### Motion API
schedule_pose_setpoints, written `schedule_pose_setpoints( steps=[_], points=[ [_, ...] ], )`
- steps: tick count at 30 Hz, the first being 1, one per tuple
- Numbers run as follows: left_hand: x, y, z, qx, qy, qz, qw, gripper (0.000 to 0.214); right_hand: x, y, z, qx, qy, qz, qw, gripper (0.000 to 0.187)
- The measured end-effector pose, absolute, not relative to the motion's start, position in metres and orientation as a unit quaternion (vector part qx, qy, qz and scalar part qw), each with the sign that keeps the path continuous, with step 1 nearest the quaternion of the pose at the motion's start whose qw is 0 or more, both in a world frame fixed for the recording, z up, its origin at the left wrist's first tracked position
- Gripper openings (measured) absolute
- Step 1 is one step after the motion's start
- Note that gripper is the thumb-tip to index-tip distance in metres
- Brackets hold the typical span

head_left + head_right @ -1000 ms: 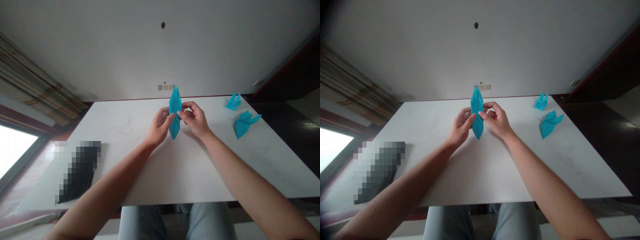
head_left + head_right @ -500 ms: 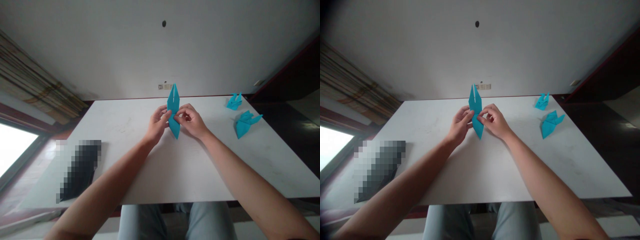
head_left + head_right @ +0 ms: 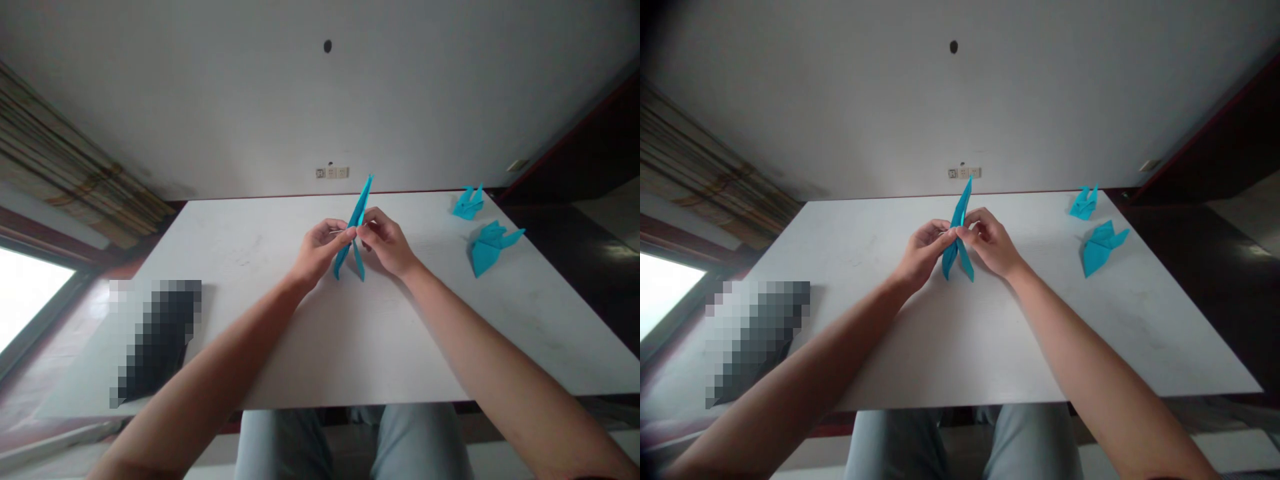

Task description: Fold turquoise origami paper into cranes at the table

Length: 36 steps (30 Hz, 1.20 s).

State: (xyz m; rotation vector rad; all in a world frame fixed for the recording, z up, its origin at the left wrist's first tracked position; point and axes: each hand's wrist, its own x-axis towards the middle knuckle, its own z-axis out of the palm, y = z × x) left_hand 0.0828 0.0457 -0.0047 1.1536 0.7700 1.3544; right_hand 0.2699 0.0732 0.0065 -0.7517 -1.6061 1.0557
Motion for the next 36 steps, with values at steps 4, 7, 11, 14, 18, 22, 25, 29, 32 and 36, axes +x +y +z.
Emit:
schedule_pose_setpoints(
  steps=[4,7,11,14,18,22,25,29,32,36],
  points=[
    [0.084,0.044,-0.002,0.504,0.322,0.582,0.551,0.057,0.273,0.075,0.004,-0.332,-0.654,0.442,0.517,0.056],
    [0.085,0.044,-0.001,0.507,0.337,0.601,0.518,0.059,0.274,0.077,0.002,-0.351,-0.650,0.427,0.521,0.055],
    [0.084,0.048,-0.005,0.491,0.348,0.617,0.507,0.062,0.271,0.079,0.001,-0.333,-0.633,0.420,0.558,0.059],
    [0.082,0.049,-0.008,0.482,0.345,0.631,0.500,0.061,0.268,0.078,0.002,-0.302,-0.631,0.448,0.556,0.064],
    [0.080,0.048,-0.008,0.491,0.353,0.628,0.490,0.058,0.268,0.076,0.003,-0.287,-0.650,0.457,0.535,0.061],
    [0.080,0.046,-0.006,0.504,0.339,0.613,0.506,0.057,0.271,0.078,0.001,-0.306,-0.653,0.436,0.539,0.052],
    [0.081,0.045,-0.006,0.513,0.325,0.602,0.518,0.061,0.272,0.078,0.001,-0.320,-0.636,0.438,0.549,0.057],
    [0.083,0.043,-0.009,0.530,0.326,0.594,0.510,0.065,0.272,0.074,0.005,-0.333,-0.627,0.431,0.557,0.061],
    [0.084,0.040,-0.008,0.546,0.348,0.583,0.490,0.060,0.272,0.074,0.005,-0.336,-0.639,0.417,0.552,0.045],
    [0.085,0.037,-0.007,0.550,0.395,0.581,0.451,0.050,0.272,0.076,0.001,-0.340,-0.662,0.420,0.520,0.045]
  ],
)
